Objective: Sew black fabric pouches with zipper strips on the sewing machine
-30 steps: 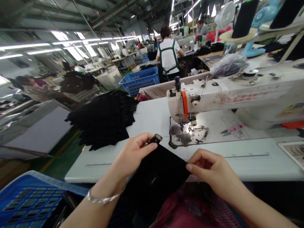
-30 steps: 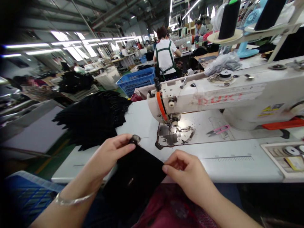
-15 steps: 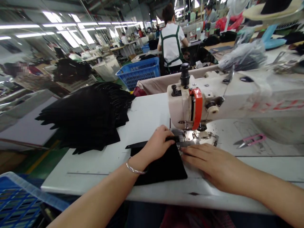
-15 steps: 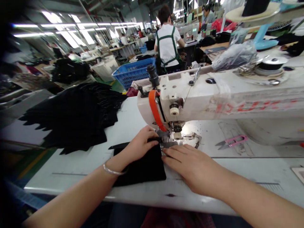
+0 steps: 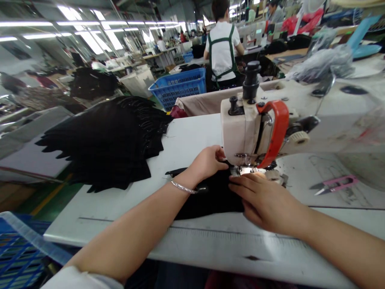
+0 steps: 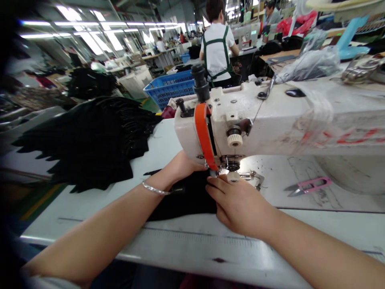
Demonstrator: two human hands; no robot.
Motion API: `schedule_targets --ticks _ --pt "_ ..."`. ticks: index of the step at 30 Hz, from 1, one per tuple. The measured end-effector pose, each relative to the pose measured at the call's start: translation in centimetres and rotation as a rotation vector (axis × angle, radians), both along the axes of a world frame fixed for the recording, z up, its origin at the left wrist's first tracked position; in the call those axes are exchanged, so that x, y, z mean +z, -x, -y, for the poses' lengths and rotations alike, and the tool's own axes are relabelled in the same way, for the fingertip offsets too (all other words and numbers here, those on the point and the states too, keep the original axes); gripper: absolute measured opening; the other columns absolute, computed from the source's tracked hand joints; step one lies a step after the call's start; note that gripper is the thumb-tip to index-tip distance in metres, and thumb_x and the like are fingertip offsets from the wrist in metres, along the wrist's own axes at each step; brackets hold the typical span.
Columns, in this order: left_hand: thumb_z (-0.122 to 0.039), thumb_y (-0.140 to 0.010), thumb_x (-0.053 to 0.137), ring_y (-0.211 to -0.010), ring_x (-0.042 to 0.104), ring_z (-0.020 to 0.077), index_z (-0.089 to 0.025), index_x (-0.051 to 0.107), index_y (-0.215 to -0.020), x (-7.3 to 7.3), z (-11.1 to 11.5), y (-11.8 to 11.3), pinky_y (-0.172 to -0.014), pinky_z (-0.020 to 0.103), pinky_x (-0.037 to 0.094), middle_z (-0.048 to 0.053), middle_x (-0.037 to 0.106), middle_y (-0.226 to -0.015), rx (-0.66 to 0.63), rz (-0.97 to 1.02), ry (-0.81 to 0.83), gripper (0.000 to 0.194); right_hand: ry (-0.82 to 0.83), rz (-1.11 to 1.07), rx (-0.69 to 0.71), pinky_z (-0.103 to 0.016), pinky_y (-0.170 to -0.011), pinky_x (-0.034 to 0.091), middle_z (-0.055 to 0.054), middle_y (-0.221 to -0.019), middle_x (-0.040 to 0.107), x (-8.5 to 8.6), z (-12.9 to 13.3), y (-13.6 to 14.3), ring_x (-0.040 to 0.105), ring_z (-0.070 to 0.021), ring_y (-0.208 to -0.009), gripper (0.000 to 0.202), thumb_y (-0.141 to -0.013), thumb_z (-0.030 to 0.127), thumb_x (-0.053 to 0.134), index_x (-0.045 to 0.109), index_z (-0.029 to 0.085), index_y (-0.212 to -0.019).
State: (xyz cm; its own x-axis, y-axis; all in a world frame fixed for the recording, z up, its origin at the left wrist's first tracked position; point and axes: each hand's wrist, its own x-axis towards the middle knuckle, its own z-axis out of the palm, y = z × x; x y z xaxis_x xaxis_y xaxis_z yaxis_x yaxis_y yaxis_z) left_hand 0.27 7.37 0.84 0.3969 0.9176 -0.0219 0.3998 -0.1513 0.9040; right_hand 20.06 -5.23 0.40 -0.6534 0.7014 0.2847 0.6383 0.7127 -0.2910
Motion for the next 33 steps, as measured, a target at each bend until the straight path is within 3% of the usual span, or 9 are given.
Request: schedule_targets --ticks 4,10,15,18,21,24,28,30,33 --pt "-0.021 -0.069 0.081 -0.089 0.069 0.025 -0.016 0.077 -0.089 0.4 0.0 0.3 -0.086 0.037 0.053 0.007 0.077 -0.088 -0.069 -0.042 -0.054 0.021 0.041 0.003 -0.002 -0.05 -0.112 0.044 -0.013 -0.144 0.057 0.6 0.3 -0.2 0.052 -0.0314 -0.13 0.054 -0.082 0.017 0.055 0.06 0.013 -0.136" --pt "-0.018 -0.07 0.082 -0.091 0.066 0.0261 -0.017 0.076 -0.084 -0.1 -0.3 0.0 -0.087 0.037 0.052 0.007 0.075 -0.083 -0.072 -0.13 -0.147 0.016 0.022 0.037 -0.016 -0.053 -0.108 0.047 -0.014 -0.144 0.058 0.4 0.4 -0.1 0.054 -0.0347 -0.128 0.061 -0.088 0.047 0.065 0.058 0.012 -0.137" --pt "-0.026 -0.081 0.079 -0.094 0.066 0.0259 -0.013 0.074 -0.092 -0.2 -1.3 -1.5 -0.086 0.037 0.055 0.007 0.074 -0.094 -0.138 -0.169 -0.188 0.018 -0.208 0.087 -0.045 -0.045 -0.086 0.057 -0.015 -0.115 0.072 -0.4 -0.2 0.5 0.065 -0.032 -0.104 0.029 -0.087 0.024 0.063 0.071 0.008 -0.11" --pt "-0.036 -0.096 0.067 -0.104 0.065 0.0266 -0.012 0.066 -0.115 -0.1 -1.7 -2.9 -0.091 0.042 0.057 0.008 0.067 -0.118 -0.169 -0.176 -0.214 0.031 -0.304 0.118 -0.075 -0.041 -0.075 0.056 -0.015 -0.106 0.074 -0.3 -0.2 0.2 0.066 -0.0296 -0.094 0.017 -0.088 0.02 0.06 0.073 0.011 -0.096" --pt "-0.038 -0.1 0.061 -0.11 0.064 0.0279 -0.014 0.061 -0.126 0.1 -1.4 -3.7 -0.093 0.045 0.057 0.008 0.062 -0.128 -0.184 -0.18 -0.241 0.036 -0.336 0.123 -0.059 -0.039 -0.07 0.054 -0.013 -0.1 0.074 -0.3 0.2 -0.2 0.066 -0.0269 -0.088 0.018 -0.091 0.02 0.056 0.072 0.014 -0.09" --pt "-0.038 -0.098 0.063 -0.109 0.065 0.0273 -0.016 0.065 -0.12 0.5 -0.3 -3.4 -0.093 0.044 0.057 0.007 0.064 -0.125 -0.206 -0.203 -0.273 0.031 -0.348 0.108 -0.056 -0.039 -0.068 0.052 -0.011 -0.1 0.075 -0.3 0.6 -0.3 0.066 -0.025 -0.085 0.02 -0.092 0.02 0.054 0.072 0.015 -0.088" --pt "-0.017 -0.088 0.07 -0.121 0.059 0.0335 -0.017 0.07 -0.106 1.2 2.6 -1.8 -0.107 0.05 0.048 0.009 0.069 -0.12 -0.201 -0.256 -0.351 0.018 -0.385 0.075 -0.056 -0.039 -0.069 0.053 -0.01 -0.098 0.075 -0.4 0.8 -0.1 0.065 -0.0247 -0.084 0.018 -0.09 0.02 0.056 0.072 0.015 -0.088" --pt "-0.011 -0.087 0.068 -0.126 0.055 0.035 -0.017 0.069 -0.111 1.2 4.5 -0.9 -0.111 0.055 0.044 0.011 0.068 -0.122 -0.198 -0.349 -0.501 0.025 -0.389 0.071 -0.056 -0.039 -0.069 0.053 -0.01 -0.099 0.075 -0.4 0.8 0.0 0.065 -0.0246 -0.084 0.016 -0.089 0.021 0.058 0.073 0.015 -0.088" --pt "-0.009 -0.095 0.053 -0.122 0.06 0.0267 -0.016 0.063 -0.12 0.7 6.8 0.1 -0.11 0.05 0.047 0.01 0.068 -0.125 -0.363 -0.462 -0.739 0.028 -0.385 0.104 -0.041 -0.039 -0.07 0.055 -0.011 -0.1 0.074 -0.5 0.9 0.0 0.065 -0.025 -0.085 0.013 -0.087 0.021 0.061 0.073 0.015 -0.088"
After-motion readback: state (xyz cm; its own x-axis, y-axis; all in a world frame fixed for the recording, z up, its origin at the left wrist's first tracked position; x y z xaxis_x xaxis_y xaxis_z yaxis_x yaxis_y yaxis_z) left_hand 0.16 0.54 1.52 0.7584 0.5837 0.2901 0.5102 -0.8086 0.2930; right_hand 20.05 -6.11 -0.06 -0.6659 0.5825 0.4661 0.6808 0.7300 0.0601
